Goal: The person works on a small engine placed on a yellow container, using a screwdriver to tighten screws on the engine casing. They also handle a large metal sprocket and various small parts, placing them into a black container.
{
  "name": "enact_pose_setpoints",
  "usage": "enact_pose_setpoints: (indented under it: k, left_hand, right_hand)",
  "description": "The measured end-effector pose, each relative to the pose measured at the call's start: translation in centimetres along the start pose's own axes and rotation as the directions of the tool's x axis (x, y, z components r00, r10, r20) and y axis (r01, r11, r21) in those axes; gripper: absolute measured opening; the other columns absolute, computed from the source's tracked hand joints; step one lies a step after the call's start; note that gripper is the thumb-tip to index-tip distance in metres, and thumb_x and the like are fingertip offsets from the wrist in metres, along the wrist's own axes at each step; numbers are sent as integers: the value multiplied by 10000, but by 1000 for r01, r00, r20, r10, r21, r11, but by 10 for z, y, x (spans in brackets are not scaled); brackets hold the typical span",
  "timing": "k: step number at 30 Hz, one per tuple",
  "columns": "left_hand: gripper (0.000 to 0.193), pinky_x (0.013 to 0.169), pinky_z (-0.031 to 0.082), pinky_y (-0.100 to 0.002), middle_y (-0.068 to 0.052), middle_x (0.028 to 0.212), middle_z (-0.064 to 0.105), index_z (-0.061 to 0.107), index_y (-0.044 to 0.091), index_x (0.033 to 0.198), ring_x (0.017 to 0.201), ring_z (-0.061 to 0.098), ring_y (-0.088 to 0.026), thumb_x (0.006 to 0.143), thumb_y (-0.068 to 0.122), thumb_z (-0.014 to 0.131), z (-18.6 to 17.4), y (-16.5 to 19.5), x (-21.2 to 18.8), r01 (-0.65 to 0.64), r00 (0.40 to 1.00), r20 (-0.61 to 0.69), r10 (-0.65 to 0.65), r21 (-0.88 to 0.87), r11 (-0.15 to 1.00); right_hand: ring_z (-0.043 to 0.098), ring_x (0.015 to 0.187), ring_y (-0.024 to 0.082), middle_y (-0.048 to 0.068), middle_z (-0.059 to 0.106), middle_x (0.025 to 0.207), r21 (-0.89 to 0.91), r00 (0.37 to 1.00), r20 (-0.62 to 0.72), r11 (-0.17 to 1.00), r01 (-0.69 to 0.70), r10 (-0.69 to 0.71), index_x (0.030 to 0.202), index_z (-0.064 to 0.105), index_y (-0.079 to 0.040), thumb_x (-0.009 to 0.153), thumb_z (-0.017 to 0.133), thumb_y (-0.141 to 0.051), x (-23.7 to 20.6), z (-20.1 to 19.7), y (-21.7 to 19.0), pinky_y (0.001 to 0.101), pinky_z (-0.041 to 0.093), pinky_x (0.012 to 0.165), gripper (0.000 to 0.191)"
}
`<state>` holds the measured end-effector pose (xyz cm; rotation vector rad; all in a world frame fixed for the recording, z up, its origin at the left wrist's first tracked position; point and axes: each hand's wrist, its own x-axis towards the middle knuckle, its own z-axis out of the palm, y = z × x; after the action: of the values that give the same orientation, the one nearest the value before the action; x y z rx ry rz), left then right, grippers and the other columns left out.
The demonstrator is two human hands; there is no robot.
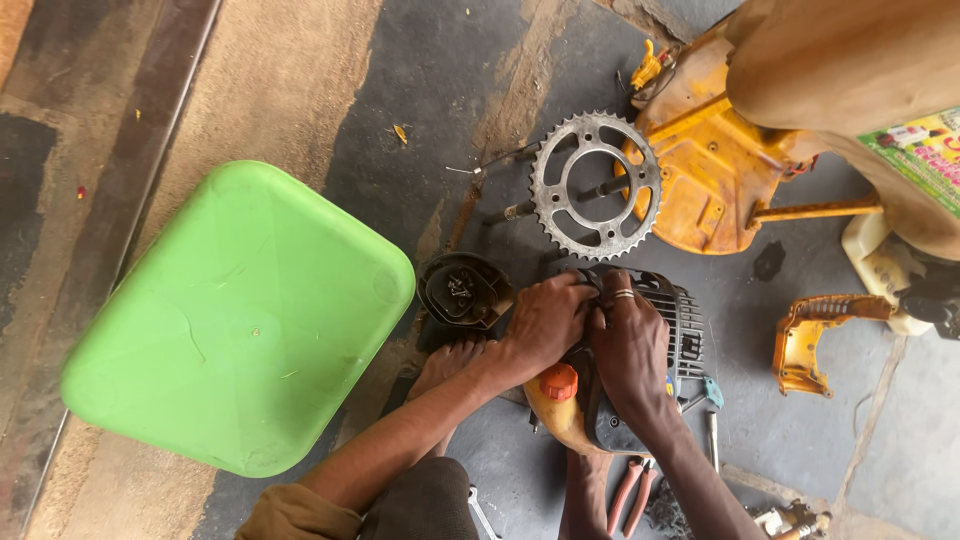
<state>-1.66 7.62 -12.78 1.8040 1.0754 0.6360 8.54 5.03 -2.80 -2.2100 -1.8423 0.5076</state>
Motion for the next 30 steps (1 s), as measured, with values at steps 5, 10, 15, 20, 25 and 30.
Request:
enact_pose_setpoints:
  k: [5, 10, 15, 20, 25, 30]
  left_hand:
    - [176, 662, 635, -351, -185, 999, 723, 749, -17, 1059, 740, 738, -258, 911, -2, 656, 7, -8, 1, -74, 997, 22, 72, 65, 995]
    - [179, 585, 644, -320, -213, 1050, 721, 731, -54, 1055, 742, 754, -285, 931, -54, 601, 7, -17, 10, -207, 978, 28, 205, 126, 970]
    - [160, 611, 636, -371, -210, 1008, 725, 728, -67, 994, 747, 765, -311, 874, -22, 633, -6, -12, 11, -299, 953, 13, 302, 194, 934]
    - [141, 558, 620, -355, -208, 960, 708, 727, -67, 996, 707, 754, -290, 908, -22, 626, -4, -4, 10, -174, 984, 70, 164, 190, 966]
    - [105, 557, 601, -322, -213, 1013, 679, 711, -50, 950, 710, 731, -252, 898, -38, 621, 5, -6, 11, -107, 989, 123, 77, 261, 959]
    - [68, 687, 606, -385, -189, 1018, 682, 703, -13, 885, 803, 733, -268, 890, -21, 635, 6, -8, 5, -110, 989, 125, 78, 271, 956]
  right_hand:
    - [755, 761, 291, 182, 746, 900, 129, 1000, -23, 991, -15, 19, 1152, 578, -12, 860, 708, 6, -2, 4, 8, 396, 594, 645, 320]
    - [778, 826, 235, 157, 768, 972, 239, 997, -56, 970, -47, 62, 1143, 590, 2, 851, 751, -8, -7, 7, 20, 343, 628, 710, 333]
    - [773, 831, 233, 147, 771, 974, 230, 997, -75, 973, -18, 36, 1161, 591, 0, 846, 747, 2, -8, 9, 23, 350, 618, 748, 352]
    - [766, 796, 253, 159, 766, 945, 190, 998, -53, 982, -8, 18, 1190, 574, -4, 830, 734, 27, -3, 7, 19, 370, 614, 707, 396]
    - [770, 793, 271, 176, 754, 936, 148, 999, -4, 988, -33, 34, 1225, 548, -22, 846, 690, 52, 3, 7, 11, 373, 624, 657, 411]
    - [706, 697, 338, 191, 696, 804, -38, 998, 26, 998, -48, 49, 1272, 524, -59, 855, 701, 24, 2, 5, 1, 457, 542, 589, 461]
